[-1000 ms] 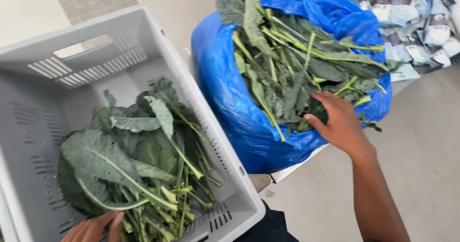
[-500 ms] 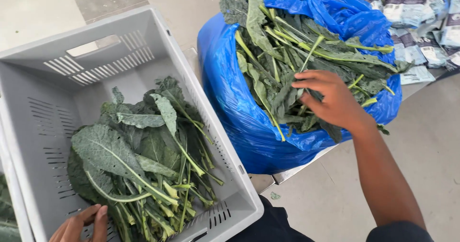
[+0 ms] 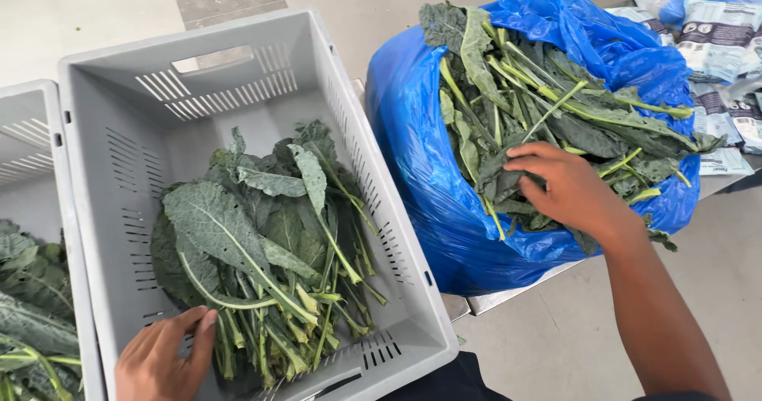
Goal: The person picks up bunches of leafy green vegetables from a large blue plastic bag and places them into two grey plastic crates. The person handles the vegetables by hand, arranging them within the crates.
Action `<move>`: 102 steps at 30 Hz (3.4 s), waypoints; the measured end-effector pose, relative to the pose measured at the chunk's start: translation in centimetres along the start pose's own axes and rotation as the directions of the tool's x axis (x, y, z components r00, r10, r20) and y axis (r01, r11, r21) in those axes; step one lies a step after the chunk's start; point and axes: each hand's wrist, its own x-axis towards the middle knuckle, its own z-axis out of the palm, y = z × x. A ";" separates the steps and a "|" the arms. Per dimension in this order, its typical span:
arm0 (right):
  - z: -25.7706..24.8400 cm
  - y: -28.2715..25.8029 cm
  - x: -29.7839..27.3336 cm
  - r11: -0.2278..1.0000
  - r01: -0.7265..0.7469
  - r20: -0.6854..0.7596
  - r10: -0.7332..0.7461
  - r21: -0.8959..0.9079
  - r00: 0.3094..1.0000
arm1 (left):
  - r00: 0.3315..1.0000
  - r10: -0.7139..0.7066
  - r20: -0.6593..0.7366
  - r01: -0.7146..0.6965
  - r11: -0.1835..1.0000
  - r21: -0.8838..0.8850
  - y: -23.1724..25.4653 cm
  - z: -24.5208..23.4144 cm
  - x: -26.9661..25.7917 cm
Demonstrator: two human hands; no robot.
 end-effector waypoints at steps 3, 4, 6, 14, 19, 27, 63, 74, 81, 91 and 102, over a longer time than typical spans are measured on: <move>0.2 0.2 -0.2 0.997 -0.030 -0.099 0.037 0.066 0.994 | 0.999 0.018 0.043 -0.017 1.000 -0.009 0.1 -0.2 -0.1; 0.2 0.4 -0.2 0.995 0.074 -0.227 -0.057 0.067 0.972 | 0.998 0.036 0.043 -0.035 0.999 -0.021 0.3 -0.3 0.0; 0.2 1.0 -0.4 0.985 0.162 -0.354 -0.134 0.052 0.926 | 0.997 0.066 0.050 -0.064 0.997 -0.041 0.4 -0.2 0.0; 0.5 2.4 -1.6 0.811 0.557 -0.938 -0.032 0.178 0.346 | 0.998 0.068 0.005 -0.066 0.979 -0.191 -0.5 2.3 -1.6; 0.5 -7.3 -0.6 0.677 0.616 -0.870 0.073 0.403 0.488 | 0.999 0.043 0.003 -0.041 0.958 -0.283 0.3 2.5 -2.0; 7.9 -19.6 3.2 0.256 0.254 -0.244 -0.072 0.933 0.967 | 0.996 -0.024 0.087 0.059 0.898 -0.435 3.2 1.0 -0.2; 21.3 -24.3 5.3 0.334 -0.395 0.463 -0.155 0.856 0.873 | 0.760 -0.327 0.562 0.567 -0.091 -0.819 2.3 1.8 3.9; 19.6 -26.2 5.2 0.284 -0.439 0.514 -0.295 0.852 0.806 | 0.833 -0.332 0.443 0.469 -0.002 -0.883 0.8 3.0 3.0; 21.9 -23.5 5.5 0.239 -0.297 0.345 -0.195 0.924 0.918 | 0.858 -0.360 0.366 0.387 -0.017 -0.922 1.7 3.0 3.0; 19.0 -26.7 4.2 0.615 0.371 -0.212 -0.318 0.695 0.924 | 0.882 -0.232 0.411 0.442 0.099 -0.892 3.4 2.1 3.2; 20.5 -25.6 4.4 0.464 0.271 -0.163 -0.261 0.843 0.952 | 0.804 -0.290 0.518 0.489 -0.172 -0.855 1.9 2.5 2.8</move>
